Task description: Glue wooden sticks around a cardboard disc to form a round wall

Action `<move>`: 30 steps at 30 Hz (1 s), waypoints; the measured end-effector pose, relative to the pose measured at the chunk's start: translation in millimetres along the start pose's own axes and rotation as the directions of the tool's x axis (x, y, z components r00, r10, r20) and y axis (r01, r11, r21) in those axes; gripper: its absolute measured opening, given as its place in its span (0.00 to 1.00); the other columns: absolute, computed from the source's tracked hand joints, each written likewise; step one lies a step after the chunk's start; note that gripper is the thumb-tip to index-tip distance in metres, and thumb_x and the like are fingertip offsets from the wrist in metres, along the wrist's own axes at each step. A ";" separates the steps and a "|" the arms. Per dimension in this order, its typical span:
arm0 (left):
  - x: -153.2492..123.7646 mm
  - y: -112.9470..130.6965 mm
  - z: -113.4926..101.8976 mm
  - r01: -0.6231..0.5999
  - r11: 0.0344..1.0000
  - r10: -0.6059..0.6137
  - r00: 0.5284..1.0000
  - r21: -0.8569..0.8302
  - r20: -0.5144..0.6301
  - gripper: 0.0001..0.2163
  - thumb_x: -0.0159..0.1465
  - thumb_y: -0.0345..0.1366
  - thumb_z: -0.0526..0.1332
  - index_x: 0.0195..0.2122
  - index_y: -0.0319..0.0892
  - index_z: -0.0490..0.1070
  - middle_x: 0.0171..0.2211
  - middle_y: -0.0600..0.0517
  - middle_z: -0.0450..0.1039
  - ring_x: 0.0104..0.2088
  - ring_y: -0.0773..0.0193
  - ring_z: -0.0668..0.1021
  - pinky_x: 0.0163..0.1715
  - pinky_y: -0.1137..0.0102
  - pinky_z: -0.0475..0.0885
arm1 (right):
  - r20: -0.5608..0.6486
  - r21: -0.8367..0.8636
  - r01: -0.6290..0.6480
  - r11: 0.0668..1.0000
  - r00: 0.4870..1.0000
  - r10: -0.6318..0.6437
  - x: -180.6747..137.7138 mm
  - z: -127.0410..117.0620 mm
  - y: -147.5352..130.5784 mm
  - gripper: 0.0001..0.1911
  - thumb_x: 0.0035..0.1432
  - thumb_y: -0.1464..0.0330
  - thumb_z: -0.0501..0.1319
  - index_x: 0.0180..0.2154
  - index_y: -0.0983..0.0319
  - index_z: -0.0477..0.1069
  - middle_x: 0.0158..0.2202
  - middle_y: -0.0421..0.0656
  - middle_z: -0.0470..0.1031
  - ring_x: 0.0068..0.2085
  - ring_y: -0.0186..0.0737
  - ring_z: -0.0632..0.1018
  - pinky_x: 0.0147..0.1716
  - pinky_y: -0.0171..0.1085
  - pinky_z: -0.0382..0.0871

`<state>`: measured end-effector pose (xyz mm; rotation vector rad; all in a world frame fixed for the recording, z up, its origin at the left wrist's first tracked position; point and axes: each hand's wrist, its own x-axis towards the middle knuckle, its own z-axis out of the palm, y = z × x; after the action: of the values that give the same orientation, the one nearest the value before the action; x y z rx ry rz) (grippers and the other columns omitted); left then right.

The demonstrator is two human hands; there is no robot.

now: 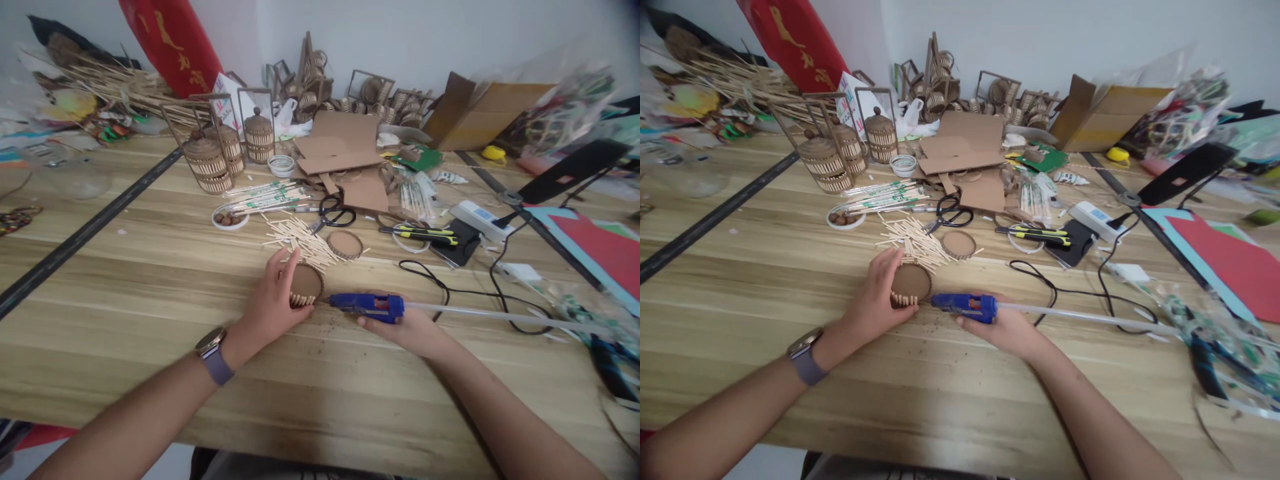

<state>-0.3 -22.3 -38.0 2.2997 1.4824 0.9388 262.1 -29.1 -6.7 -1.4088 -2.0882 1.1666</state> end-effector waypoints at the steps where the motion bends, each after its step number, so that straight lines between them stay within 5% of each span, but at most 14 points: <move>1: -0.1 0.1 0.0 0.001 1.000 -0.001 1.000 0.002 0.000 0.49 0.52 0.33 0.70 0.69 0.48 0.38 0.66 0.36 0.48 0.68 0.39 0.56 0.63 0.43 0.60 | -0.005 -0.012 0.001 1.000 1.000 -0.001 -0.5 0.3 -0.5 0.17 0.55 0.55 0.63 0.38 0.62 0.75 0.36 0.45 0.82 0.36 0.44 0.81 0.36 0.39 0.77; 8: -0.2 -0.9 0.6 -0.001 1.000 0.001 1.000 -0.004 -0.001 0.49 0.52 0.32 0.70 0.69 0.49 0.39 0.66 0.37 0.48 0.67 0.39 0.56 0.63 0.43 0.60 | -0.046 -0.134 0.009 0.991 0.999 -0.015 -3.6 5.2 -6.0 0.16 0.55 0.54 0.62 0.36 0.60 0.73 0.31 0.43 0.79 0.35 0.44 0.80 0.33 0.37 0.75; 16: 0.0 -0.1 0.7 0.005 1.000 -0.005 1.000 -0.008 -0.008 0.49 0.52 0.32 0.70 0.68 0.48 0.40 0.66 0.37 0.49 0.67 0.39 0.57 0.62 0.44 0.61 | -0.108 -0.232 -0.027 0.972 0.994 0.002 -4.4 9.7 2.6 0.19 0.54 0.52 0.63 0.39 0.60 0.75 0.40 0.48 0.80 0.40 0.48 0.81 0.43 0.44 0.76; 30: -0.2 -0.6 0.9 -0.009 1.000 0.009 1.000 0.010 -0.014 0.48 0.52 0.32 0.70 0.68 0.47 0.40 0.65 0.37 0.50 0.67 0.40 0.57 0.62 0.45 0.61 | -0.110 -0.232 0.060 0.971 0.990 -0.087 -3.2 11.4 1.1 0.18 0.56 0.54 0.63 0.40 0.61 0.76 0.41 0.48 0.80 0.42 0.47 0.81 0.44 0.41 0.76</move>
<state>-0.2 -22.1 -39.1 2.3135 1.4867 0.9544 256.4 -36.6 -13.9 -1.4466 -2.2241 0.8128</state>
